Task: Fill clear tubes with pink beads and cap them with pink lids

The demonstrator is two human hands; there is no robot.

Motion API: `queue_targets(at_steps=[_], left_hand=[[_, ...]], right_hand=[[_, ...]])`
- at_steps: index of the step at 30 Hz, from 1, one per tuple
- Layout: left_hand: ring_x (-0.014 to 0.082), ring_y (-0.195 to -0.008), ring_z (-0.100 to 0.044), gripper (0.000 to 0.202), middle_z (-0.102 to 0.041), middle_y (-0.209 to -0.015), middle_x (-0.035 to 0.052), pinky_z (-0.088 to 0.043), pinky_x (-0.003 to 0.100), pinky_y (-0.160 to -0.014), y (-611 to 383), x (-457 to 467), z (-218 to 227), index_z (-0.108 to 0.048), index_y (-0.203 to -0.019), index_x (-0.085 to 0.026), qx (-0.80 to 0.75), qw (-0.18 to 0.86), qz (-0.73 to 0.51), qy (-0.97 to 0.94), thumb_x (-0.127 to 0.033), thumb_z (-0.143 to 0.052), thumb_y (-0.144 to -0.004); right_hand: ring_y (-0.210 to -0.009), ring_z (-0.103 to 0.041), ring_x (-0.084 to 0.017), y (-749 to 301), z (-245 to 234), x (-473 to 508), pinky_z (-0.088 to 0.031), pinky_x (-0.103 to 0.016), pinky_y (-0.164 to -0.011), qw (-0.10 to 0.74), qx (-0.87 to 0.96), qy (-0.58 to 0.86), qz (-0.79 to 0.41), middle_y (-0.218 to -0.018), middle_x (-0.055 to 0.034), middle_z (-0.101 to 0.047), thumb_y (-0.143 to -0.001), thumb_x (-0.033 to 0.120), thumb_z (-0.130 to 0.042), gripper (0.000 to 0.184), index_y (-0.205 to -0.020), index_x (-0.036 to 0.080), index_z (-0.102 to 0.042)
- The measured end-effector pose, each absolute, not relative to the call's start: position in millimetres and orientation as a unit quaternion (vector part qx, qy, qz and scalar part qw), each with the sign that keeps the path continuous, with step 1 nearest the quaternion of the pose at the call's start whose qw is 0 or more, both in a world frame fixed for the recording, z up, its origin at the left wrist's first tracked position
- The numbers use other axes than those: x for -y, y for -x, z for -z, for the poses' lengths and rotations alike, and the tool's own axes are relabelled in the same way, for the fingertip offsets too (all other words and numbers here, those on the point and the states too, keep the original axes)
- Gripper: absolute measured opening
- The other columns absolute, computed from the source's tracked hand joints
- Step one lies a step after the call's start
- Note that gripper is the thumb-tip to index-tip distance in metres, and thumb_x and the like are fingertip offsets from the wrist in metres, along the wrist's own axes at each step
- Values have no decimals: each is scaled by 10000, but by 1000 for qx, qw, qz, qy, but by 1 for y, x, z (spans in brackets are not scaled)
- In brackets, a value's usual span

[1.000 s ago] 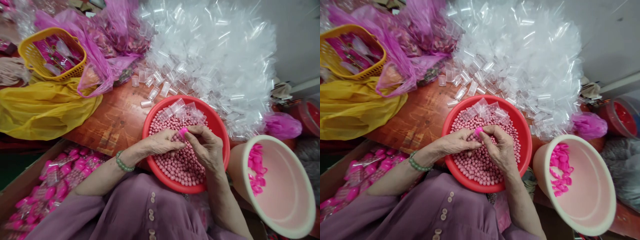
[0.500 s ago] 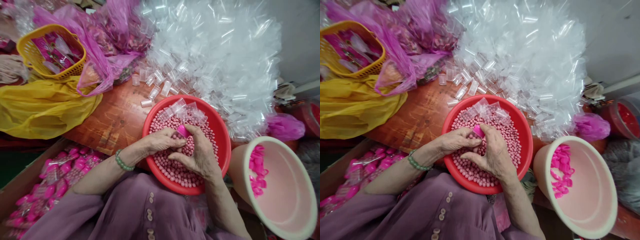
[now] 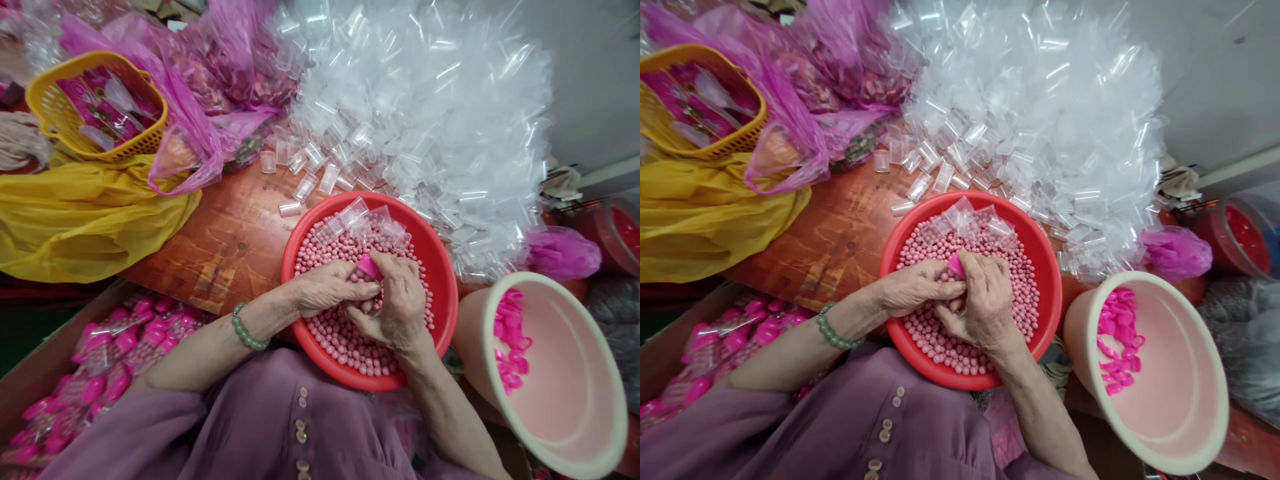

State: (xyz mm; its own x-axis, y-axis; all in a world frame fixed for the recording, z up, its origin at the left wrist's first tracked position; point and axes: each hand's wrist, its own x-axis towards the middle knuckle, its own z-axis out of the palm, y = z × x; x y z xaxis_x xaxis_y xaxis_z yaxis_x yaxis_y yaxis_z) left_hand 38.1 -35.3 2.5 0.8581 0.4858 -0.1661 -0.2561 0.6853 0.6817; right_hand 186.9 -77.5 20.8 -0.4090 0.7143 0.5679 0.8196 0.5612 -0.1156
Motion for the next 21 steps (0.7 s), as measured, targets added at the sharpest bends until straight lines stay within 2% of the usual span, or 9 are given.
queue_targets(at_steps=[4, 6, 9, 11, 14, 16, 19, 21], left_hand=[[107, -620, -563, 466, -648, -676, 36, -461, 240, -623, -34, 33, -5, -664, -717, -116, -199, 900, -244, -303, -578, -722, -738], [169, -731, -633, 492, -704, -784, 71, -518, 292, -692, -34, 34, -8, -702, -825, -132, -241, 896, -256, -270, -619, -644, -777], [248, -975, -668, 505, -733, -969, 115, -543, 380, -866, -36, 43, -8, -715, -966, -134, -315, 855, -285, -298, -581, -500, -869], [257, -1123, -634, 478, -722, -1093, 116, -506, 415, -988, -35, 53, -1, -707, -1054, -149, -385, 757, -342, -401, -504, -418, -917], [253, -1232, -583, 396, -683, -1238, 99, -442, 443, -1096, -29, 71, 15, -671, -1161, -177, -467, 565, -393, -555, -365, -469, -877], [252, -1172, -624, 402, -691, -1231, 109, -486, 444, -1055, -23, 81, 25, -652, -1183, -163, -489, 453, -399, -630, -278, -481, -838], [227, -1036, -689, 390, -734, -1129, 113, -573, 379, -921, -10, 90, 30, -653, -1147, -144, -485, 289, -412, -715, -196, -438, -826], [212, -990, -702, 371, -750, -1078, 89, -588, 340, -882, 4, 95, 29, -662, -1128, -161, -486, 255, -403, -732, -180, -434, -836]], right_hand=[[-1001, -594, -307, -182, -20, 80, -504, -458, -839, 265, 839, 471, 66, -1118, -184, -619, -786, 328, -615, 676, -1374, 102, -369], [-1063, -571, -309, -177, -19, 83, -498, -454, -873, 240, 848, 469, 65, -1175, -212, -602, -816, 333, -609, 687, -1396, 71, -350], [-1075, -569, -302, -174, -18, 88, -483, -443, -886, 219, 863, 447, 85, -1166, -223, -619, -853, 363, -578, 658, -1375, 20, -371], [-1060, -579, -300, -175, -18, 91, -477, -444, -878, 230, 865, 435, 97, -1143, -222, -636, -859, 378, -557, 636, -1347, 3, -398], [-1032, -595, -298, -176, -19, 96, -473, -450, -870, 258, 866, 415, 104, -1130, -221, -650, -859, 369, -530, 618, -1335, -8, -413], [-1023, -601, -299, -174, -21, 101, -477, -451, -864, 267, 871, 398, 106, -1112, -225, -658, -864, 332, -515, 587, -1322, -24, -424], [-1030, -601, -292, -165, -27, 107, -490, -444, -836, 271, 882, 375, 94, -1108, -228, -661, -881, 252, -496, 533, -1329, -26, -418], [-1047, -600, -265, -162, -33, 107, -502, -428, -834, 267, 893, 359, 52, -1141, -201, -658, -900, 221, -483, 507, -1361, 24, -405]])
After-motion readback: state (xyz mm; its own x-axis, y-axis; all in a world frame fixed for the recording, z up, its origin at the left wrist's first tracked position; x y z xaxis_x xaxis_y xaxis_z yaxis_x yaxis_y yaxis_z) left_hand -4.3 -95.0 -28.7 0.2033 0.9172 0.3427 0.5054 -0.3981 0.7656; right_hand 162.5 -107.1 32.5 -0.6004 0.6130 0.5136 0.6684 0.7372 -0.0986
